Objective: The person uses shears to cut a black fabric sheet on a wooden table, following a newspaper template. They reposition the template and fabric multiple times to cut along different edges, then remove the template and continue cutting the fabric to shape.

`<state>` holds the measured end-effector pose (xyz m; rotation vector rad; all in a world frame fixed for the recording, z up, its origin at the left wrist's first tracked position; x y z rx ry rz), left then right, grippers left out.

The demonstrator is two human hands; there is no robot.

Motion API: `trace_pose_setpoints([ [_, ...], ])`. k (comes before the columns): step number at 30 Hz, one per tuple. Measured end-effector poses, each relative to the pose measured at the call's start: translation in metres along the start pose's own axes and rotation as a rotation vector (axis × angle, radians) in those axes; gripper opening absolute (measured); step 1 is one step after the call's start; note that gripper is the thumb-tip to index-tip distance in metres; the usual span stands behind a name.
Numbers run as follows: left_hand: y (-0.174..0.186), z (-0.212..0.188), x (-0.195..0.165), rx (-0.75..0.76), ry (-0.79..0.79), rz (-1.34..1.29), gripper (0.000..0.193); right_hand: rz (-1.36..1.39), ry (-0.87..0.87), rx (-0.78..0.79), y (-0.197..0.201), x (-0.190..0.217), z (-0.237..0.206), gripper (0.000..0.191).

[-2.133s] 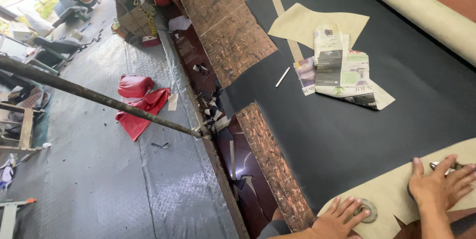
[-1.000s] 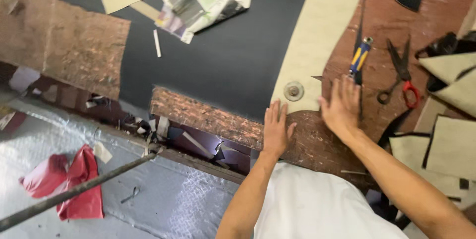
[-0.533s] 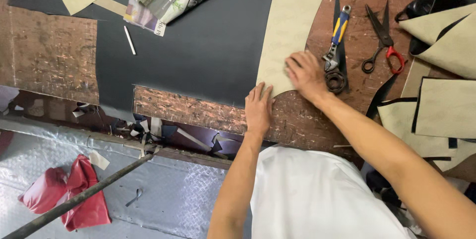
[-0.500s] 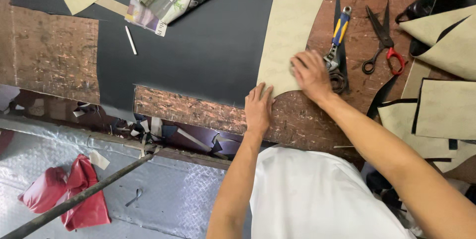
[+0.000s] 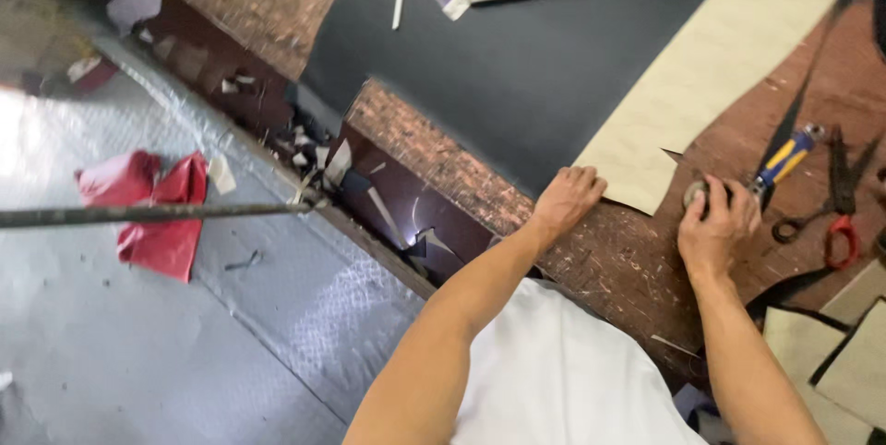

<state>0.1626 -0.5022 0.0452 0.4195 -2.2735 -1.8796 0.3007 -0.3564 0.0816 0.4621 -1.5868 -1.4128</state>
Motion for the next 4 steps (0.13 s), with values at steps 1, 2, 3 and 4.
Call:
trace_pose_setpoints([
  [1,0.0,0.001,-0.001,0.048,0.024,-0.028,0.026,0.038,-0.01,0.021,-0.003,-0.004,-0.005,0.027],
  [2,-0.001,0.002,0.002,0.091,0.045,-0.054,0.022,0.075,-0.02,0.038,-0.005,-0.007,-0.005,0.029],
  [3,-0.001,0.001,0.005,0.126,0.051,-0.063,0.022,0.092,-0.026,0.074,-0.008,-0.01,-0.003,0.03],
  [4,-0.003,-0.001,0.004,0.163,0.052,-0.075,0.022,0.106,-0.035,0.113,-0.011,-0.014,-0.001,0.032],
])
Point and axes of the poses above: each hand's wrist, its own z-axis towards the middle knuckle, its own y-axis out of the back of the hand, x = y × z, the point moved 8 cm from there along z, towards the middle knuckle, and after that the axes turned 15 degrees about x, right-handed, at the moved point
